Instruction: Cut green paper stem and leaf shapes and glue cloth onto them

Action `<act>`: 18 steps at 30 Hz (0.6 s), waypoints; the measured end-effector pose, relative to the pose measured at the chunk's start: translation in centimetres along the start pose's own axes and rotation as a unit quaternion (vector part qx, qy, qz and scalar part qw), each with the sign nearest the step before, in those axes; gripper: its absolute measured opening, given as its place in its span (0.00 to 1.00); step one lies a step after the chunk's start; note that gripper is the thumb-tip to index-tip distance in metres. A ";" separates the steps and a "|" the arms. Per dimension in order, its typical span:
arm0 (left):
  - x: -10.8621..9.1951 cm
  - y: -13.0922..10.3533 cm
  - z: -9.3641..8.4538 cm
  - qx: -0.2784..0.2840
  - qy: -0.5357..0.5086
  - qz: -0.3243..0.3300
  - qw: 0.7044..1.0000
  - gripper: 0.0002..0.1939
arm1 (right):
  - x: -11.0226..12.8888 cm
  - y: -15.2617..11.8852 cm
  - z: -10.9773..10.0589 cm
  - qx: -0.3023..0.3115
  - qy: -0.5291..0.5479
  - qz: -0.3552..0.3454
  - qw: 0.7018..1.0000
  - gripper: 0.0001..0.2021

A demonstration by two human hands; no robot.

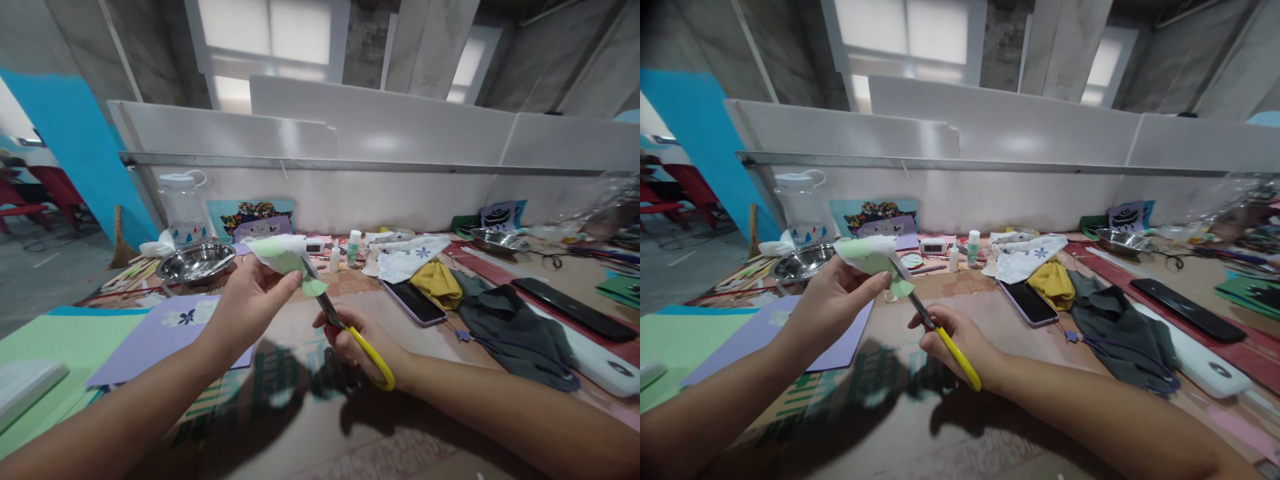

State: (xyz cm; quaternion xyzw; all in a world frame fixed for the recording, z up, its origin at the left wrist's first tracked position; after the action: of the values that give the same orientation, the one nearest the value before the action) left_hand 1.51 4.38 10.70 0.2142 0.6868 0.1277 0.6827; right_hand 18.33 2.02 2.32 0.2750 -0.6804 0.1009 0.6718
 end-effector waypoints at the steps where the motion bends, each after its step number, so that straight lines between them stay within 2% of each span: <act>1: -0.1 0.0 0.0 -0.001 0.000 0.003 1.000 0.20 | 0.0 0.0 0.0 0.001 -0.003 -0.001 1.000 0.31; 11: -0.6 0.2 0.0 -0.002 0.011 0.025 1.000 0.19 | 0.3 -0.1 0.0 0.008 -0.016 -0.005 1.000 0.31; 18: 0.0 -0.1 0.1 0.005 0.022 0.015 1.000 0.19 | 0.3 0.0 0.0 -0.002 0.000 0.000 1.000 0.32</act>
State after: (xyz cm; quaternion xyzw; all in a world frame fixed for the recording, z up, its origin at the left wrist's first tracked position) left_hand 1.61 4.26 10.68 0.2254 0.6992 0.1392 0.6640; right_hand 18.37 1.92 2.56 0.2740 -0.6806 0.0995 0.6722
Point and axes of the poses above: each hand's wrist, its own y-axis towards the middle knuckle, its own z-axis out of the palm, x = y × z, the point moved 6 cm from there along y, towards the middle knuckle, and after that the axes turned 1 degree about x, right-handed, at the moved point
